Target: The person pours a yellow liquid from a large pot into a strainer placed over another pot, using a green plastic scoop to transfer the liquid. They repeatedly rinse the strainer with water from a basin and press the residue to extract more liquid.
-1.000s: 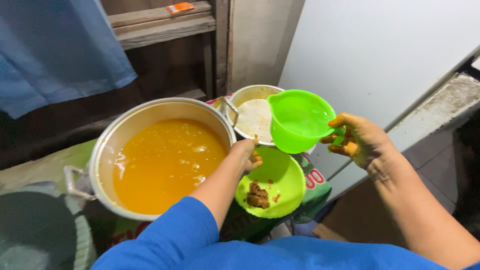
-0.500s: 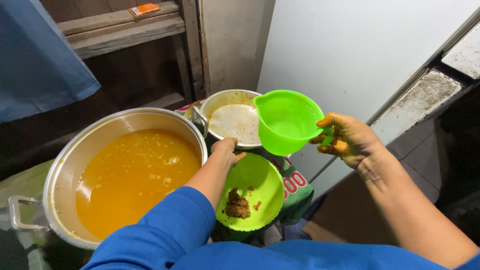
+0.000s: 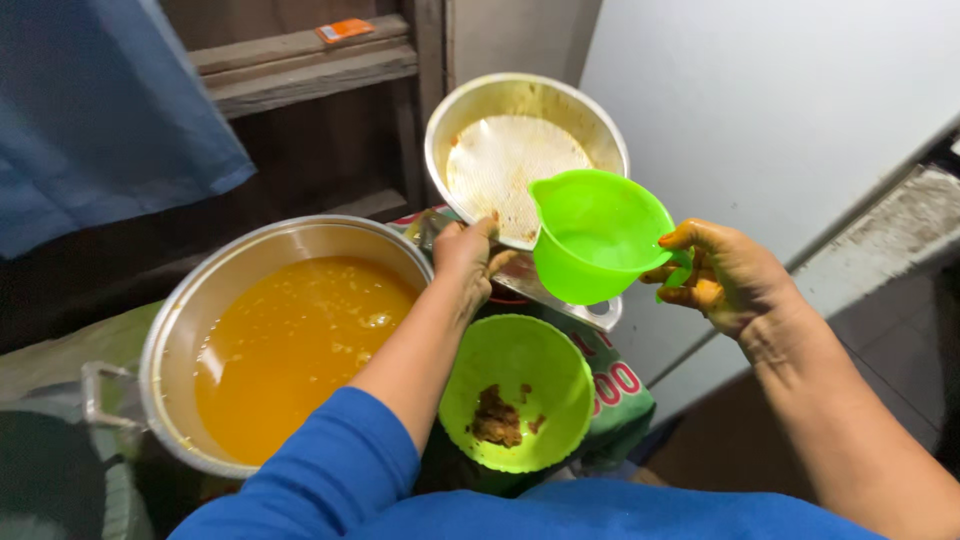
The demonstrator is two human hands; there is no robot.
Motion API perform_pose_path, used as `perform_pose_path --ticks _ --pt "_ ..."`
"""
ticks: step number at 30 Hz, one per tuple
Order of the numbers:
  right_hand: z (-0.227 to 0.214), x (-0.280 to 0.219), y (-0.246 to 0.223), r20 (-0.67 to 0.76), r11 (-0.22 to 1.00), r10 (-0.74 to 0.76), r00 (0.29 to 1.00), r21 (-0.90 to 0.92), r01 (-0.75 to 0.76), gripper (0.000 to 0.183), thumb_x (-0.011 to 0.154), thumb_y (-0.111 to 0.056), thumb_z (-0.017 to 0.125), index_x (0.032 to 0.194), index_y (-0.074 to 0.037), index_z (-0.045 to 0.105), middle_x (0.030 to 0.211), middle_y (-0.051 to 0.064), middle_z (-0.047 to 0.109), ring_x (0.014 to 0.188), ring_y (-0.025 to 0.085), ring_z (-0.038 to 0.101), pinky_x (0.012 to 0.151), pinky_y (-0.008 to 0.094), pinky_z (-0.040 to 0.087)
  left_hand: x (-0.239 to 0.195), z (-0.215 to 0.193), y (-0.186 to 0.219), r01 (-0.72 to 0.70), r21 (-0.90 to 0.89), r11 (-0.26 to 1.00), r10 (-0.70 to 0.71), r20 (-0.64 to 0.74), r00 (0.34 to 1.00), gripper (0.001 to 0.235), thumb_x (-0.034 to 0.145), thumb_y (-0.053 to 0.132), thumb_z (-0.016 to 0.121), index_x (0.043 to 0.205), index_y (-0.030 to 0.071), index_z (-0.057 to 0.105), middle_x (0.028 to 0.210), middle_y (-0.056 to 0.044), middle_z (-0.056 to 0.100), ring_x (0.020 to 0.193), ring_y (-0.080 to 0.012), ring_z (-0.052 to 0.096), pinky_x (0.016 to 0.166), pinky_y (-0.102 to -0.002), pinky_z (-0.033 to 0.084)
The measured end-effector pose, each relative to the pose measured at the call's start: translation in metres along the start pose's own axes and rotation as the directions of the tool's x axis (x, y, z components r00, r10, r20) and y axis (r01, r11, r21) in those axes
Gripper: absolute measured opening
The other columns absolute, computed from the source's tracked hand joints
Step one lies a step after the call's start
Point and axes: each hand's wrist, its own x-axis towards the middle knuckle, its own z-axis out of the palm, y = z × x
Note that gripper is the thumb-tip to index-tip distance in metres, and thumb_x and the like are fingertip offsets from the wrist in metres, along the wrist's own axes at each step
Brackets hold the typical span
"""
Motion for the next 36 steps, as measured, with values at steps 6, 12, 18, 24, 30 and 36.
perform_pose_path --ticks 6,12,18,24,30,36 --pt "0.035 0.005 -0.013 0.061 1.0 -0.019 0.998 -0.012 0.02 0.015 0.084 -0.02 0.065 0.095 -0.01 0.064 0.091 0.011 0.068 0.083 0.025 0.069 0.073 0.037 0.053 -0.033 -0.058 0.067 -0.227 0.058 0.972 0.232 -0.104 0.967 0.025 0.085 0.014 0.068 0.107 0.004 0.062 0.108 -0.013 0.07 0.096 -0.0265 0.069 0.084 -0.05 0.058" --pt "0.079 0.01 -0.017 0.109 0.997 -0.042 0.993 -0.065 0.049 0.017 0.086 -0.022 0.065 0.097 -0.009 0.065 0.089 0.011 0.069 0.08 0.023 0.071 0.07 0.032 0.055 -0.085 -0.143 0.101 -0.233 0.042 0.972 0.233 -0.34 0.911 0.025 0.084 0.016 0.065 0.107 0.006 0.064 0.108 -0.012 0.068 0.098 -0.0266 0.065 0.079 -0.05 0.056" --pt "0.124 0.024 -0.007 0.228 0.991 -0.033 0.973 -0.118 0.062 0.022 0.091 -0.024 0.062 0.101 -0.004 0.066 0.092 0.015 0.071 0.077 0.023 0.07 0.063 0.03 0.058 -0.125 -0.224 0.103 -0.124 0.019 0.992 0.116 -0.518 0.848 0.028 0.084 0.015 0.066 0.11 0.006 0.066 0.114 -0.011 0.07 0.101 -0.0284 0.067 0.078 -0.049 0.056" --pt "0.171 0.027 0.008 0.263 0.98 0.019 0.965 -0.194 0.034 0.028 0.091 -0.022 0.064 0.106 0.002 0.067 0.093 0.015 0.072 0.078 0.025 0.071 0.061 0.031 0.058 -0.138 -0.267 0.086 -0.078 -0.119 0.99 0.001 -0.543 0.84 0.029 0.088 0.014 0.065 0.115 0.005 0.065 0.115 -0.012 0.069 0.102 -0.0285 0.067 0.082 -0.051 0.058" --pt "0.202 0.014 0.018 0.167 0.933 0.005 0.986 -0.356 0.055 0.03 0.088 -0.021 0.068 0.105 0.004 0.073 0.097 0.016 0.074 0.082 0.025 0.073 0.061 0.031 0.056 -0.138 -0.284 0.076 -0.017 -0.115 0.993 -0.047 -0.533 0.845 0.027 0.093 0.018 0.062 0.117 0.004 0.063 0.114 -0.014 0.069 0.099 -0.0294 0.069 0.079 -0.046 0.06" --pt "0.21 0.006 0.023 0.117 0.869 -0.029 0.993 -0.488 0.083 0.032 0.089 -0.025 0.069 0.105 0.002 0.076 0.1 0.014 0.076 0.082 0.024 0.073 0.065 0.032 0.055 -0.136 -0.295 0.069 -0.013 -0.118 0.993 -0.048 -0.496 0.867 0.026 0.09 0.014 0.062 0.113 0.002 0.062 0.111 -0.015 0.068 0.095 -0.031 0.069 0.072 -0.046 0.06"
